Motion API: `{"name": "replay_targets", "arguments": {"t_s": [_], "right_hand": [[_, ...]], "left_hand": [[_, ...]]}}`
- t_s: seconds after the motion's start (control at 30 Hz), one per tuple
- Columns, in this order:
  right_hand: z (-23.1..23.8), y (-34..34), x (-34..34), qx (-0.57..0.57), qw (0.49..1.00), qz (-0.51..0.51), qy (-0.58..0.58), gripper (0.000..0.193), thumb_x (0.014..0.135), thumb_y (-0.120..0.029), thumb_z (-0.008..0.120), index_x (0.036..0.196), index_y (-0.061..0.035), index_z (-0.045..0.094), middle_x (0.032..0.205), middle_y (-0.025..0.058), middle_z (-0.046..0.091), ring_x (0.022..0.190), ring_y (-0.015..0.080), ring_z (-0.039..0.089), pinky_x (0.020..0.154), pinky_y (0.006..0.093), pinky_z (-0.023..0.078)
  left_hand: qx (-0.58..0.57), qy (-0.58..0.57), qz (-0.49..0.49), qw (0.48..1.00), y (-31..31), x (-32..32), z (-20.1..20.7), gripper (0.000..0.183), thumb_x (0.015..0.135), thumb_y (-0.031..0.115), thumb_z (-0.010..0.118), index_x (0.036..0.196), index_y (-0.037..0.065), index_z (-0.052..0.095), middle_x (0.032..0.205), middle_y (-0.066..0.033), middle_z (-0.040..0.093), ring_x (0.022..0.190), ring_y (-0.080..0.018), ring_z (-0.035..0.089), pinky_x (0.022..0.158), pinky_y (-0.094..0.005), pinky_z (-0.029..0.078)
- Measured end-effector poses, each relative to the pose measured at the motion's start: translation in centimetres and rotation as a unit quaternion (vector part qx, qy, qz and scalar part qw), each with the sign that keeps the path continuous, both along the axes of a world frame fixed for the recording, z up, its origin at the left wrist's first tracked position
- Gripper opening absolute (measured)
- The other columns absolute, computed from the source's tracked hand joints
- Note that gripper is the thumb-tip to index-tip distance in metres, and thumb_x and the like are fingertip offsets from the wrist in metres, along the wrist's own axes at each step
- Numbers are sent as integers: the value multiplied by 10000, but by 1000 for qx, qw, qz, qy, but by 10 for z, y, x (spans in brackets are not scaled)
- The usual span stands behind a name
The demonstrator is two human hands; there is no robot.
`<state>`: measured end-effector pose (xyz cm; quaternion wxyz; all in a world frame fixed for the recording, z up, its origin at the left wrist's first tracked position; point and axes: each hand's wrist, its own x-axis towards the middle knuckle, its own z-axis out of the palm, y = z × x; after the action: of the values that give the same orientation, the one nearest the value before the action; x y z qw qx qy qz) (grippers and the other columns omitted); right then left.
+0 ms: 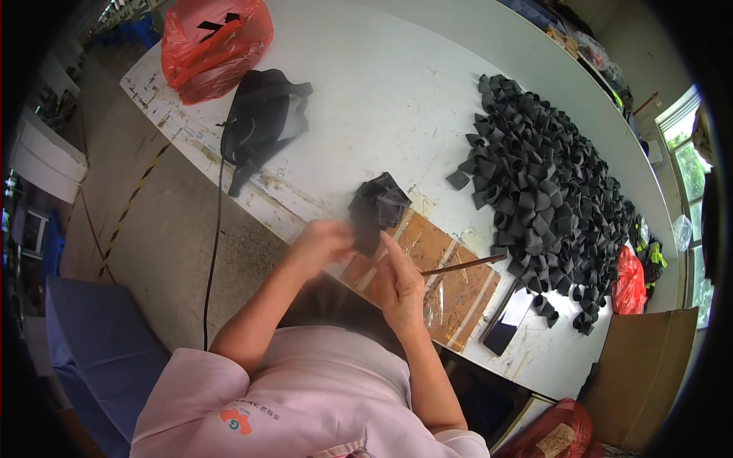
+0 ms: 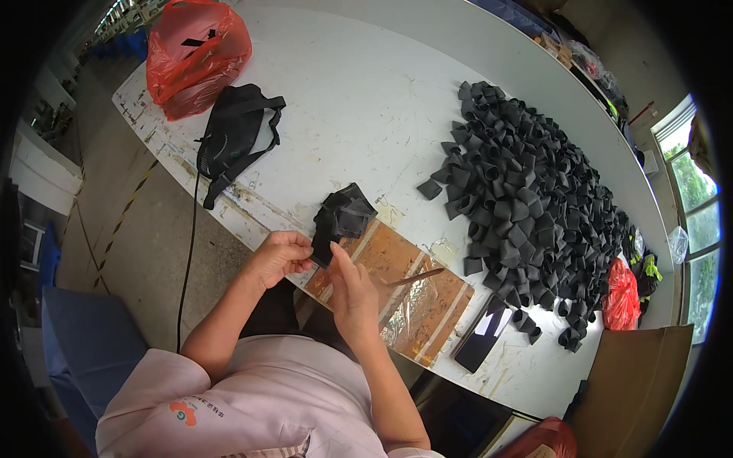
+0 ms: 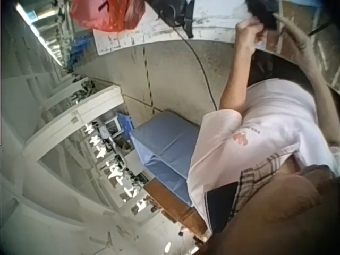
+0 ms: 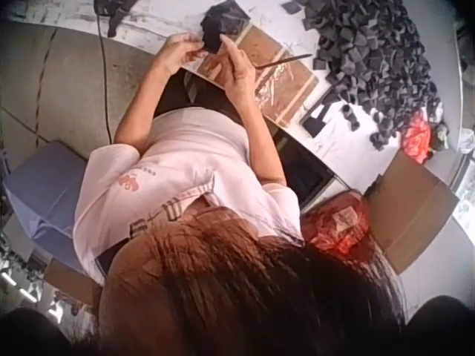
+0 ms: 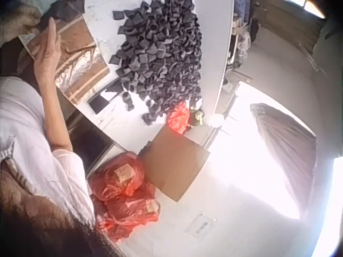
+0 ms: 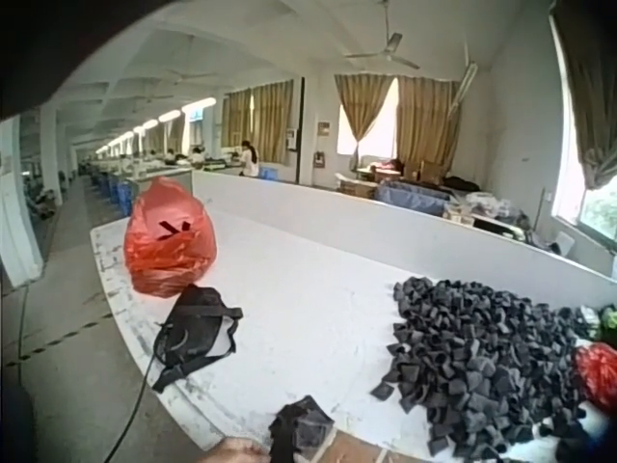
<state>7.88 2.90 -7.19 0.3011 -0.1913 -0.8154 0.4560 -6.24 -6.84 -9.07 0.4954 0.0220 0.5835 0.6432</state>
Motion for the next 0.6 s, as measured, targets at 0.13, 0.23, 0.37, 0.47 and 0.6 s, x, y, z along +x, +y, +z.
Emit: {"name": "replay_targets", "arguments": {"t_s": [0.13,0.23,0.37,0.47,0.6], "right_hand": [[-10,8,-17,-92,995,35,1,175,839,2,492,984,-45,577,752,124,545,717,242,568,651,305,437],[-13,14,-23,-114,993,25,20,113,839,-9,508,915,-31,589,724,98,541,646,204,561,599,292,439],[-11,22,-30,-89,996,8,11,112,884,-94,509,888,-35,604,637,-16,483,592,58,418,536,209,359],[-8,24,-31,-143,989,15,-28,115,885,-89,506,890,-40,610,627,-35,467,581,46,407,521,191,344],[3,22,-34,-171,982,24,-75,94,858,-57,518,881,-10,596,667,73,543,600,134,504,564,267,420]], "left_hand": [[29,-58,-35,997,-1,2,-7,43,797,26,580,839,32,573,736,-38,585,612,-126,580,575,-234,475],[45,-1,-23,999,-2,2,-9,76,809,36,575,881,12,576,772,-37,587,665,-112,581,610,-226,473],[58,279,32,958,4,6,5,138,824,54,565,943,-15,573,815,-41,595,724,-89,570,647,-211,463],[46,327,-74,941,1,4,27,158,814,60,581,950,-20,585,841,-40,612,742,-76,559,652,-218,458],[42,435,-75,897,2,6,29,106,772,24,613,871,-14,607,729,-27,608,665,-58,544,594,-213,451]]}}
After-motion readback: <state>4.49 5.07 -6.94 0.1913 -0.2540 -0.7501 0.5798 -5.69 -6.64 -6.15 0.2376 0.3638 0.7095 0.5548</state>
